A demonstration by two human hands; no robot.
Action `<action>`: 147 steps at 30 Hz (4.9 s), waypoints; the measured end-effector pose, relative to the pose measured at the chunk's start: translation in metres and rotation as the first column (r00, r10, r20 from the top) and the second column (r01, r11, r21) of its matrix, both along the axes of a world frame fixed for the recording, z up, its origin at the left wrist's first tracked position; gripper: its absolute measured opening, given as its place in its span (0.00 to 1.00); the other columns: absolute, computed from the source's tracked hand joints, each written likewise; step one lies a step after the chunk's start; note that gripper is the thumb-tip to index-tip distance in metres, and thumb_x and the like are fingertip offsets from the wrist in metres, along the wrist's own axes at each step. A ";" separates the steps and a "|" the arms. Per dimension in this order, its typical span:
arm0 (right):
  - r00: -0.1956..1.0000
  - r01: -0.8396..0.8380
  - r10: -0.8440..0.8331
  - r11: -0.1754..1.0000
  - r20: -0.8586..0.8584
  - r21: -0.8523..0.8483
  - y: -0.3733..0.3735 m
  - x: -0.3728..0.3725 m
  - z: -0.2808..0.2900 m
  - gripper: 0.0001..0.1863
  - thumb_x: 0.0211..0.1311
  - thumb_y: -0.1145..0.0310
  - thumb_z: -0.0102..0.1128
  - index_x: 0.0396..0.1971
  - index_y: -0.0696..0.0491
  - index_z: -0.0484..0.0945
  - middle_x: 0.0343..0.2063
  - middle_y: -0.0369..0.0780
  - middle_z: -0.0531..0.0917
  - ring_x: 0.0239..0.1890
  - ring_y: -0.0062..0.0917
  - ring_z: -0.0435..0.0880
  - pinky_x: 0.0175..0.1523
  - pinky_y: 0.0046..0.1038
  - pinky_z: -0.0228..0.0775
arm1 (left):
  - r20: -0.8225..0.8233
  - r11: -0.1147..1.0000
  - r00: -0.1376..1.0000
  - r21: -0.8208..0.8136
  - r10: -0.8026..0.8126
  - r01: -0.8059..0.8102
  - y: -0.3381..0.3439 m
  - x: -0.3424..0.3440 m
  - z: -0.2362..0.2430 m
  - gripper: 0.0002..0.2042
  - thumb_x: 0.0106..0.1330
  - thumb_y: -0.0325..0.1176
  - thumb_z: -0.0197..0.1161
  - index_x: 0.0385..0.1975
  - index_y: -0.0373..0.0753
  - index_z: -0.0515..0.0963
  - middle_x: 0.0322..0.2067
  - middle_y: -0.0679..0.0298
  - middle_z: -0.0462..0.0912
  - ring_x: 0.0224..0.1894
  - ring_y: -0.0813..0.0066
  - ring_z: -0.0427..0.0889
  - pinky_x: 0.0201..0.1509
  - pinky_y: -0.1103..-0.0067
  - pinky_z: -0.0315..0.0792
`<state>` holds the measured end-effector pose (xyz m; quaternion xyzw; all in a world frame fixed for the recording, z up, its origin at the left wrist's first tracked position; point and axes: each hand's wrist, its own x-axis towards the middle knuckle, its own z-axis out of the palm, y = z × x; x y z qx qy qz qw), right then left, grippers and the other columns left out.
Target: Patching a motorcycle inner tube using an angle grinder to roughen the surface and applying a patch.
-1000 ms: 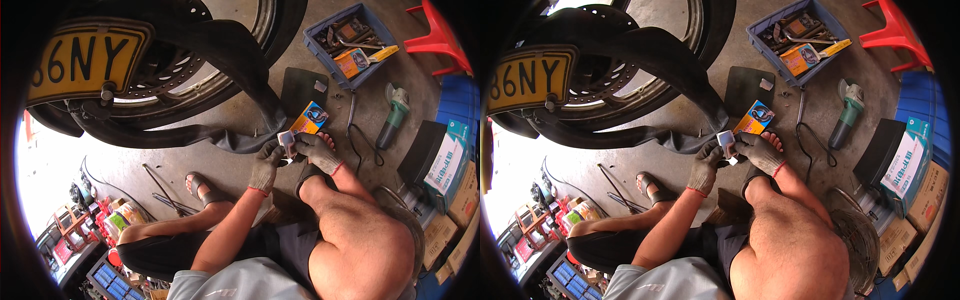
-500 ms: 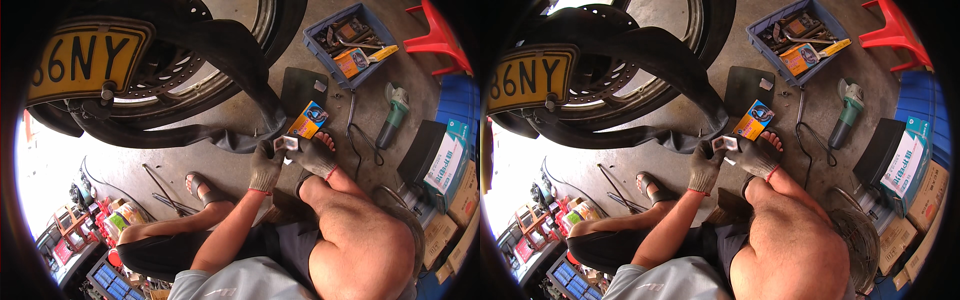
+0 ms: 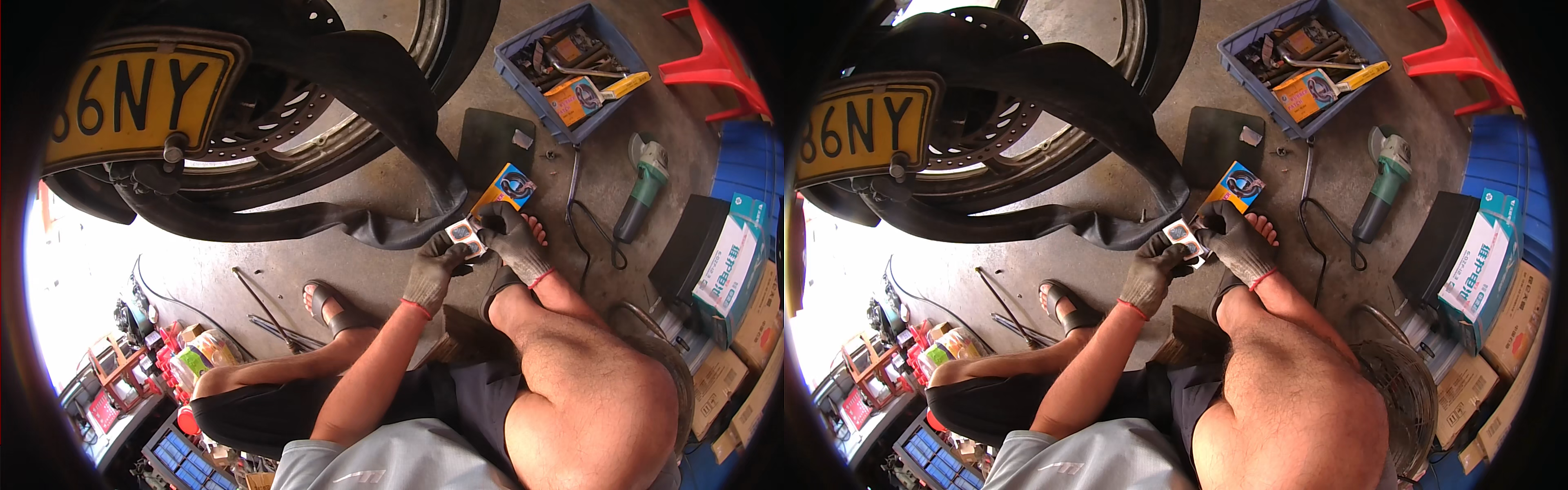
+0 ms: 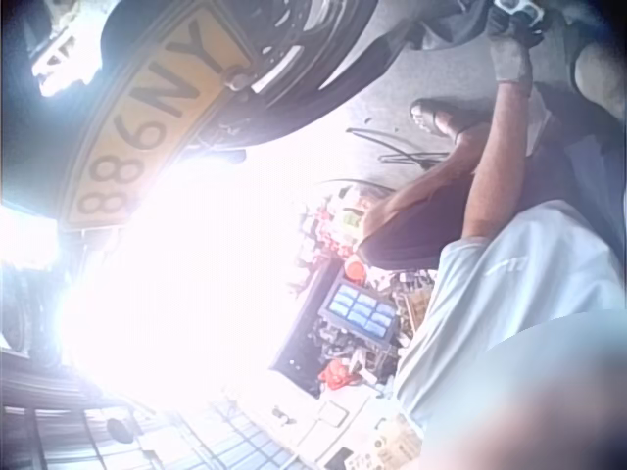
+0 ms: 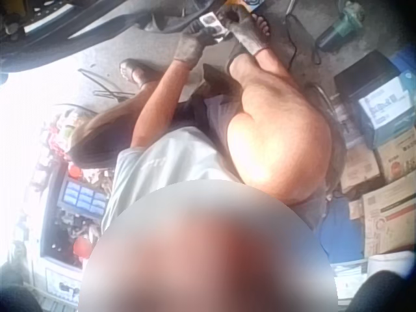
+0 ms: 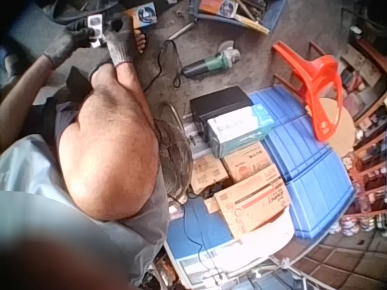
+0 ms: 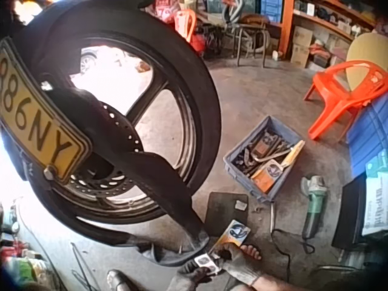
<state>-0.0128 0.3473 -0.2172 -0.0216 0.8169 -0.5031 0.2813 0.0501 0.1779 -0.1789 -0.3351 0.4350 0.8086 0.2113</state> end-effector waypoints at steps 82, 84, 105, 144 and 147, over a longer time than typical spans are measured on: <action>0.941 -0.073 0.181 0.934 -0.287 0.348 0.018 -0.039 -0.022 0.11 0.58 0.66 0.57 0.41 0.51 0.77 0.38 0.49 0.82 0.43 0.45 0.81 0.46 0.42 0.73 | 0.417 -0.078 0.610 -0.861 -0.674 0.502 0.029 0.011 -0.054 0.14 0.56 0.30 0.59 0.43 0.42 0.77 0.36 0.45 0.81 0.41 0.48 0.82 0.39 0.58 0.76; 0.945 -0.098 0.205 0.920 -0.255 0.379 0.016 -0.039 -0.021 0.12 0.58 0.66 0.57 0.41 0.52 0.77 0.37 0.49 0.82 0.43 0.45 0.81 0.46 0.42 0.73 | 0.422 -0.071 0.616 -0.857 -0.665 0.511 0.024 0.014 -0.049 0.13 0.58 0.32 0.58 0.43 0.42 0.77 0.35 0.46 0.82 0.41 0.48 0.82 0.40 0.58 0.75; 0.698 -0.530 0.688 0.684 -0.201 0.501 -0.031 -0.031 0.001 0.07 0.52 0.71 0.57 0.32 0.52 0.78 0.31 0.47 0.83 0.37 0.42 0.84 0.41 0.40 0.75 | 0.241 0.986 0.969 -0.169 0.044 -0.002 -0.037 0.068 -0.027 0.13 0.72 0.35 0.54 0.50 0.34 0.71 0.42 0.62 0.79 0.45 0.73 0.79 0.49 0.74 0.76; 0.726 -0.450 0.497 0.866 -0.475 0.218 -0.010 -0.011 0.048 0.15 0.53 0.64 0.64 0.43 0.46 0.81 0.40 0.38 0.82 0.48 0.36 0.77 0.52 0.35 0.70 | 0.057 0.856 0.955 -0.431 -0.291 0.287 -0.017 0.033 0.012 0.08 0.69 0.30 0.58 0.42 0.35 0.77 0.31 0.68 0.80 0.29 0.83 0.74 0.35 0.84 0.71; 0.567 -0.636 0.750 0.662 -0.341 0.397 -0.012 -0.007 0.045 0.17 0.51 0.61 0.66 0.43 0.45 0.83 0.40 0.38 0.83 0.46 0.36 0.79 0.50 0.35 0.71 | 0.060 0.806 0.932 -0.485 -0.356 0.339 -0.022 0.032 0.013 0.09 0.69 0.30 0.58 0.44 0.34 0.76 0.32 0.68 0.80 0.30 0.84 0.74 0.35 0.84 0.70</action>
